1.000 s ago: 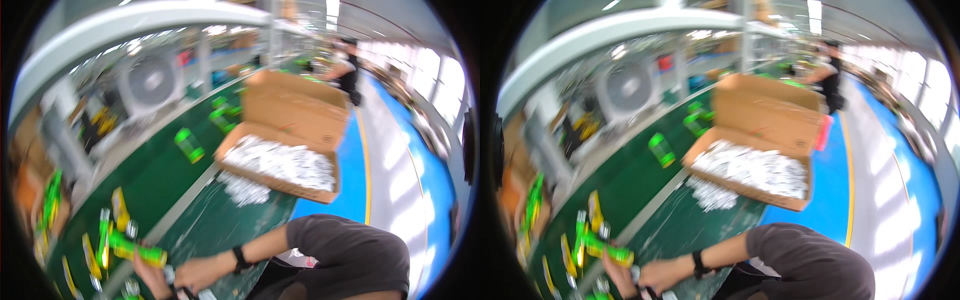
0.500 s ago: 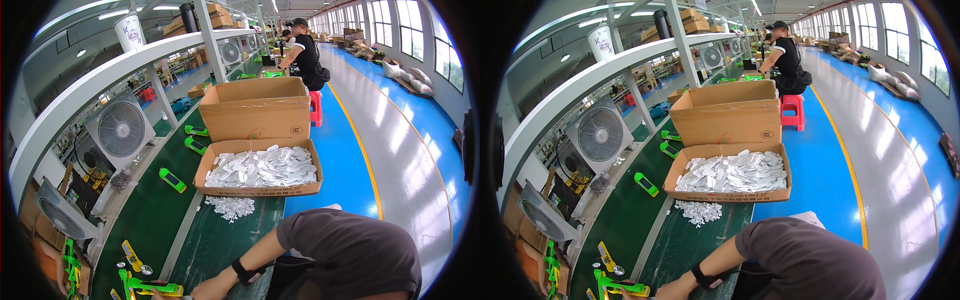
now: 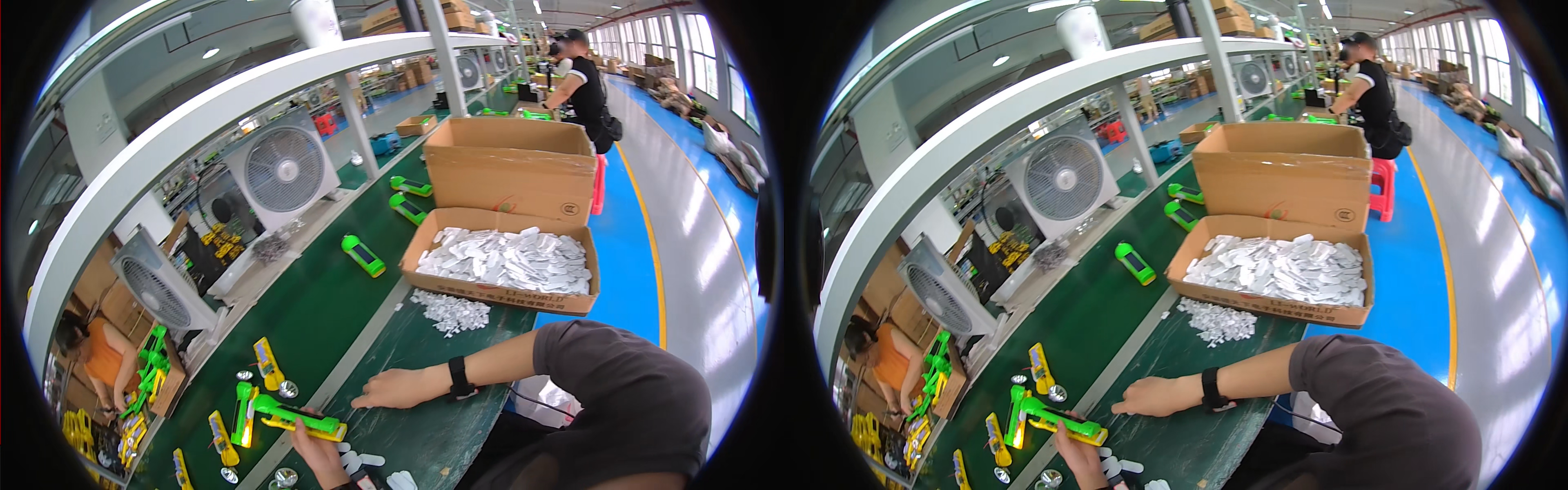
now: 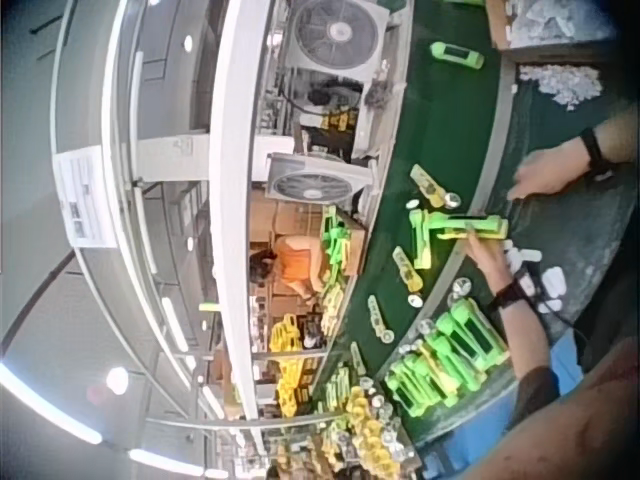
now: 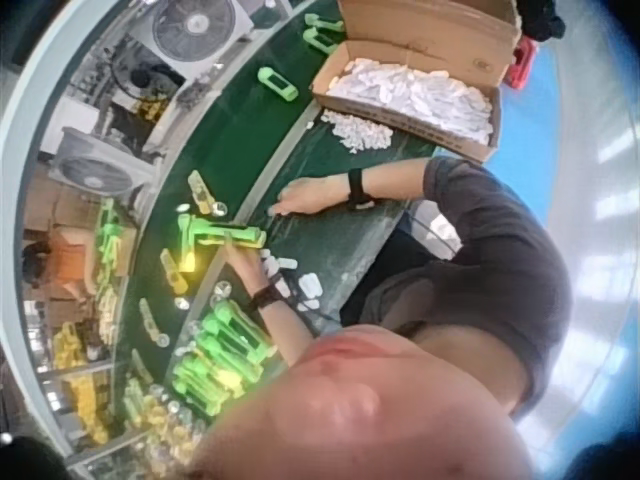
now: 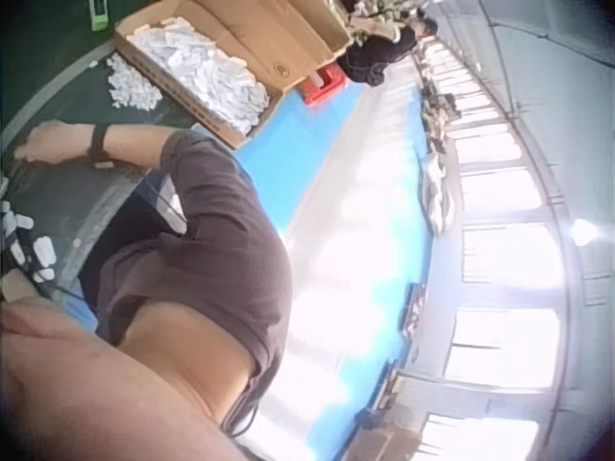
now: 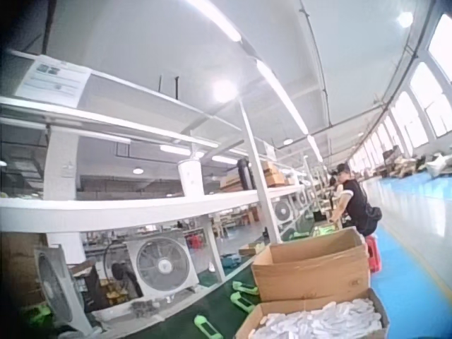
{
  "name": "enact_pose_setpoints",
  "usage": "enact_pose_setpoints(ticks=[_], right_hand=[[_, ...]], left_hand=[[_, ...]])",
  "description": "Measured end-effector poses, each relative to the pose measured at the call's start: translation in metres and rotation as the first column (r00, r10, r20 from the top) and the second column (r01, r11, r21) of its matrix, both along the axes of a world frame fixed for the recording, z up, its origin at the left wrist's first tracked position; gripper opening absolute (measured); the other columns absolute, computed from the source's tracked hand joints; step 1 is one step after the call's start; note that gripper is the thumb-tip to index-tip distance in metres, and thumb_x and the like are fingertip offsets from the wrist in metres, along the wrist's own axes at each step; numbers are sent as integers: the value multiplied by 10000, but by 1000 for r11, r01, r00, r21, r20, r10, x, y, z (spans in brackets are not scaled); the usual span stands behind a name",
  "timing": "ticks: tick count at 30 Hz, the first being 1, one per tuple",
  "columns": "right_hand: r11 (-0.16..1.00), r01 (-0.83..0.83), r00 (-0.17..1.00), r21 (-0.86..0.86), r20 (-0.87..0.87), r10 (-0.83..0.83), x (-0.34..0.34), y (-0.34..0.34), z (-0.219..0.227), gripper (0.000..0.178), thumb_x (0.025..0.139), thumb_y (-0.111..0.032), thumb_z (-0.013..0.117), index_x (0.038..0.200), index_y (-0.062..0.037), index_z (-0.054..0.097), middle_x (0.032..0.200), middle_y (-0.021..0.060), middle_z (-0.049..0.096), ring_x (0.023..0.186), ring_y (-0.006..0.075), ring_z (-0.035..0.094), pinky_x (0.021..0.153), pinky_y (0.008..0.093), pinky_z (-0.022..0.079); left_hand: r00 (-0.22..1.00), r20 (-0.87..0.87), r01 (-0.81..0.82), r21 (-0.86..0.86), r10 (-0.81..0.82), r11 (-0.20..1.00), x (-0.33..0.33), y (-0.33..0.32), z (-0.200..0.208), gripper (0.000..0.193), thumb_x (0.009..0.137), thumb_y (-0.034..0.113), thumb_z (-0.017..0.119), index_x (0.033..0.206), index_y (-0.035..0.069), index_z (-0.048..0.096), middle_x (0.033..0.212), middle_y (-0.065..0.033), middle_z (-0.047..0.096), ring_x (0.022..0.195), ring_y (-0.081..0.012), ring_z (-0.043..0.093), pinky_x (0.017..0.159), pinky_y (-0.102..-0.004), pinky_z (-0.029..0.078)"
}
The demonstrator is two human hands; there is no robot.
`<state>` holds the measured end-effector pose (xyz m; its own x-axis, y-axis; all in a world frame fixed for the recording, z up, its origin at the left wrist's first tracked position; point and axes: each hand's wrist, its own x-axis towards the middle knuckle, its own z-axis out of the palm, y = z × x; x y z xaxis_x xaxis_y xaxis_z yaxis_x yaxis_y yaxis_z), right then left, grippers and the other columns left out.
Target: The worker is assembling handheld solar flashlights on a factory conveyor belt, inserting components and attaching panels.
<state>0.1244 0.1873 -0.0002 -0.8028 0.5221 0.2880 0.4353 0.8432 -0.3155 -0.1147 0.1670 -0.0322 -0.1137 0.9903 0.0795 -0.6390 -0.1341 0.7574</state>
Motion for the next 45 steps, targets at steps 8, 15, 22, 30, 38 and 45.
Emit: enact_pose_setpoints(ticks=[8, 15, 22, 30, 38, 45], right_hand=[[976, 24, 995, -218, 97, -2, -11, 12, 14, 360, 716, 32, 562, 1066, -49, 546, 855, 225, 612, 831, 410, 607, 708, 482, 477], [972, 39, 958, -233, -269, -103, -10, 11, 34, 81, 792, -55, 576, 866, -23, 571, 778, 173, 624, 775, 372, 621, 656, 443, 474], [974, 215, 941, -77, -250, -227, 5, 35, -14, 96, 754, -145, 676, 763, -61, 630, 778, 122, 629, 832, 320, 599, 748, 409, 472], [919, 297, 912, -260, -210, -354, 10, 39, 0, 140, 719, -91, 723, 719, 10, 626, 784, 139, 602, 755, 309, 613, 673, 375, 483], [863, 28, 785, -504, -523, -331, -75, 44, 49, 121, 715, -98, 752, 762, -2, 695, 1076, 170, 580, 899, 218, 611, 734, 290, 518], [912, 191, 733, -364, -564, -379, -133, 39, 22, 180, 682, -155, 759, 736, 4, 693, 1084, 179, 561, 1000, 297, 564, 852, 363, 449]], left_hand=[[999, 37, 6, -16, -6, 1000, 2, 9, -10, 276, 908, 157, 549, 1114, -6, 463, 1002, -139, 566, 929, -218, 551, 824, -367, 470], [998, 55, -16, -62, 19, 998, 0, 1, -15, 302, 894, 148, 581, 1142, 24, 460, 1059, -113, 562, 984, -236, 550, 850, -385, 466], [998, 59, 14, -71, -10, 997, 2, 11, -11, 356, 896, 135, 582, 1201, 39, 426, 1078, -97, 553, 1007, -230, 549, 859, -392, 463], [999, -47, -21, -55, 18, 998, 5, 8, -1, 303, 905, 149, 564, 1144, -1, 454, 1063, -108, 549, 1000, -221, 547, 869, -358, 455], [995, -92, 31, 25, -29, 999, 9, 4, -3, 399, 866, -1, 565, 1226, 36, 397, 1121, -77, 527, 1029, -174, 532, 884, -337, 439], [985, -169, -24, 52, 33, 998, 8, 8, -6, 545, 843, -23, 581, 1313, 17, 308, 1237, -95, 469, 1128, -184, 512, 934, -323, 441]])
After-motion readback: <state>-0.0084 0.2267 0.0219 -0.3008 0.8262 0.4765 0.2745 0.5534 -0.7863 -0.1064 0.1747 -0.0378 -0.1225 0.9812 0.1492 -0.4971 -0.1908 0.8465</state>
